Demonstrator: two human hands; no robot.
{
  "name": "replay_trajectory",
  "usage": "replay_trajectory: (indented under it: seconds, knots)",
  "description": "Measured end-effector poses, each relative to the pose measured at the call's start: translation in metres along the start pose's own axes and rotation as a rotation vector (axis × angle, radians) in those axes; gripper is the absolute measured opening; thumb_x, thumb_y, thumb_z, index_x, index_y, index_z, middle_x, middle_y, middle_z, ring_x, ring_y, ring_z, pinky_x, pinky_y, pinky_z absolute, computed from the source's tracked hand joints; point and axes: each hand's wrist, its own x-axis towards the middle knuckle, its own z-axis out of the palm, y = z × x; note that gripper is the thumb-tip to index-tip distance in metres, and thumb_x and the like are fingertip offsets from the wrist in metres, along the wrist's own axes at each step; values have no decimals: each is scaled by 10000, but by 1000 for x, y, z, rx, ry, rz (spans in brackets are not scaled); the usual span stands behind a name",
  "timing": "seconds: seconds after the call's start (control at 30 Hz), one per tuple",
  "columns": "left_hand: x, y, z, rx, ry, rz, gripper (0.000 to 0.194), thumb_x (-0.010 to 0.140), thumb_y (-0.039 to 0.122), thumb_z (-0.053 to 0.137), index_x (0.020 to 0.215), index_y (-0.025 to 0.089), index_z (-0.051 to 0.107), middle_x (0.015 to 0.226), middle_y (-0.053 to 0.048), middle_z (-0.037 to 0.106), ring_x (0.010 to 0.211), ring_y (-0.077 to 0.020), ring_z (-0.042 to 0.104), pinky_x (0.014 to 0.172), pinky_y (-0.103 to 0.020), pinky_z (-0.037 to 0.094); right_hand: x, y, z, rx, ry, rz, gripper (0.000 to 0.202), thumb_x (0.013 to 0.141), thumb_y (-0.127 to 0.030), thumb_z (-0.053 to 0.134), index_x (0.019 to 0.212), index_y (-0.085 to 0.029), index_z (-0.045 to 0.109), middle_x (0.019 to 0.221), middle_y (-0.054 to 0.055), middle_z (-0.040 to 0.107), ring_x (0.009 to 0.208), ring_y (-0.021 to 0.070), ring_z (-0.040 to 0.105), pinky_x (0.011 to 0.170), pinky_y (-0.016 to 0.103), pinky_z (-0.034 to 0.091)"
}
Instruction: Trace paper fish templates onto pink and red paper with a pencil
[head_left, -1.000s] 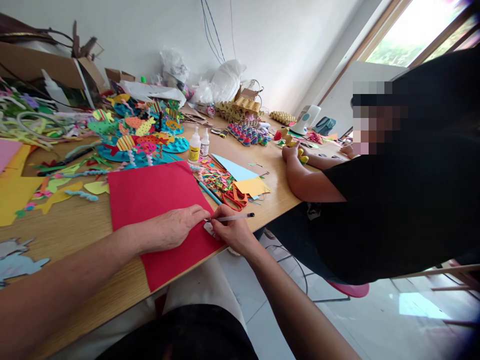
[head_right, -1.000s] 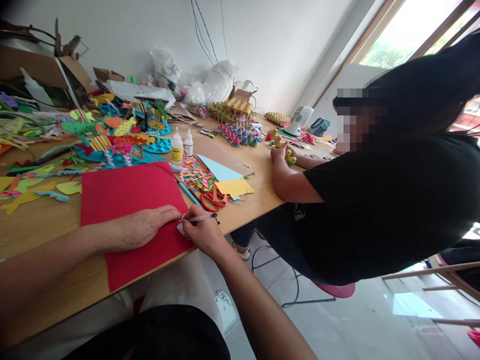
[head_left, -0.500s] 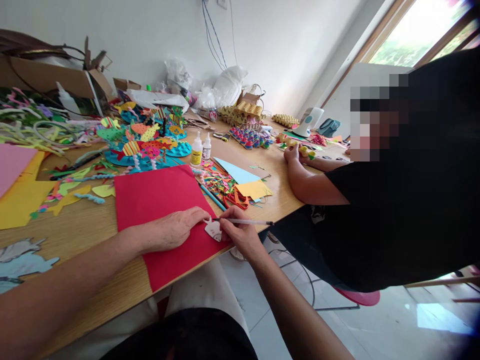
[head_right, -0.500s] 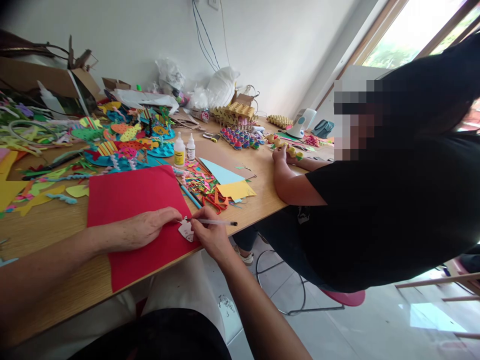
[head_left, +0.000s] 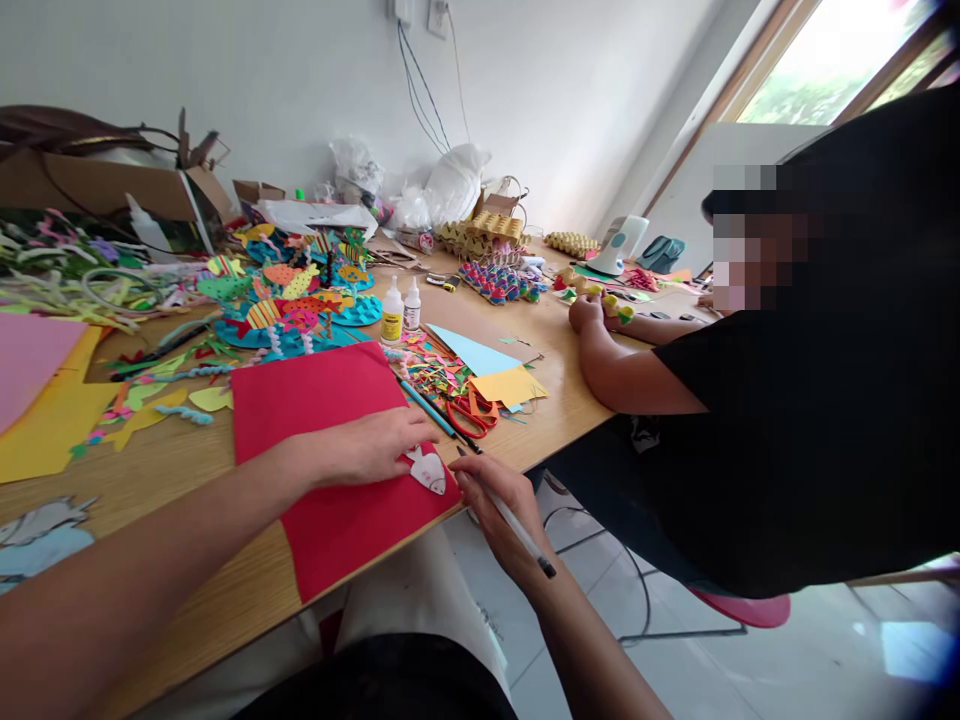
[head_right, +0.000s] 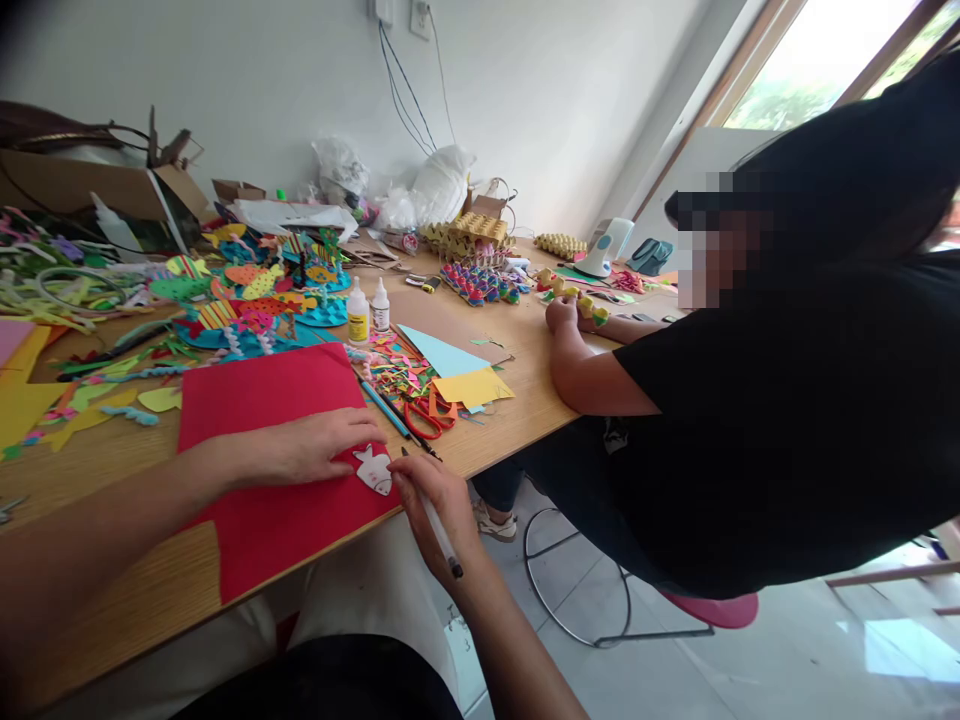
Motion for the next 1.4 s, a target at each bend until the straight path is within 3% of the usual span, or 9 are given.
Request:
replay_trajectory:
  seconds: [0.2,0.4,0.67,0.83,0.97,1.07,1.17,1.23,1.4]
  knots:
    - [22,8,-9,134,-181,-44,257,714,166,676,945,144,566,1034,-102,552,947,-254,540,753,-300,457,-9,5,-2,15,22,130,209,891,-302,471,894,-199,654,670,28,634,654,174,615,558,241,453]
    - [33,11,-12,186,-273,-6,332,702,180,682,1008,164,554,1018,-96,556,946,-262,544,733,-303,443,-11,11,2,-4,6,101,176,877,-270,482,895,-198,642,764,39,676,700,175,629,630,251,471]
    - [42,10,-10,211,-292,23,287,638,143,717,881,172,566,976,-89,570,915,-277,547,700,-306,434,-9,11,7,-166,-8,97,191,763,-171,583,950,-198,613,798,33,679,704,170,631,662,244,481]
    - [36,14,-10,161,-260,9,246,668,124,677,865,164,536,939,-87,578,895,-270,549,679,-297,426,-11,11,10,-216,-4,69,200,760,-169,586,955,-196,614,844,52,682,725,177,633,675,254,486]
    - [23,14,-12,61,-205,-33,212,709,68,553,867,193,486,795,-9,561,702,-180,544,557,-237,385,-12,11,13,-216,28,62,181,779,-194,565,952,-187,617,802,53,670,695,181,625,669,263,488]
    - [7,6,-23,-27,-147,-45,113,764,102,457,801,206,434,700,25,507,607,-138,483,505,-213,350,-13,12,14,-193,49,52,181,790,-188,537,953,-194,613,782,45,660,691,179,624,664,254,488]
    - [-17,-5,-46,-274,18,-74,29,790,210,440,786,199,414,728,13,482,629,-131,450,545,-211,376,-14,12,13,-168,54,48,175,801,-198,519,950,-207,609,766,34,651,681,174,624,650,244,483]
    - [-38,-13,-59,-379,56,-146,86,810,277,429,785,195,425,708,21,463,623,-124,443,557,-205,383,-14,12,12,-145,55,50,172,812,-212,513,955,-201,607,751,32,647,671,172,621,638,243,478]
    - [-92,-34,-68,-315,91,-309,211,839,331,409,890,170,535,836,28,568,765,-122,507,671,-173,393,-19,13,8,-68,111,86,160,843,-228,497,961,-183,594,750,37,653,669,165,621,618,240,470]
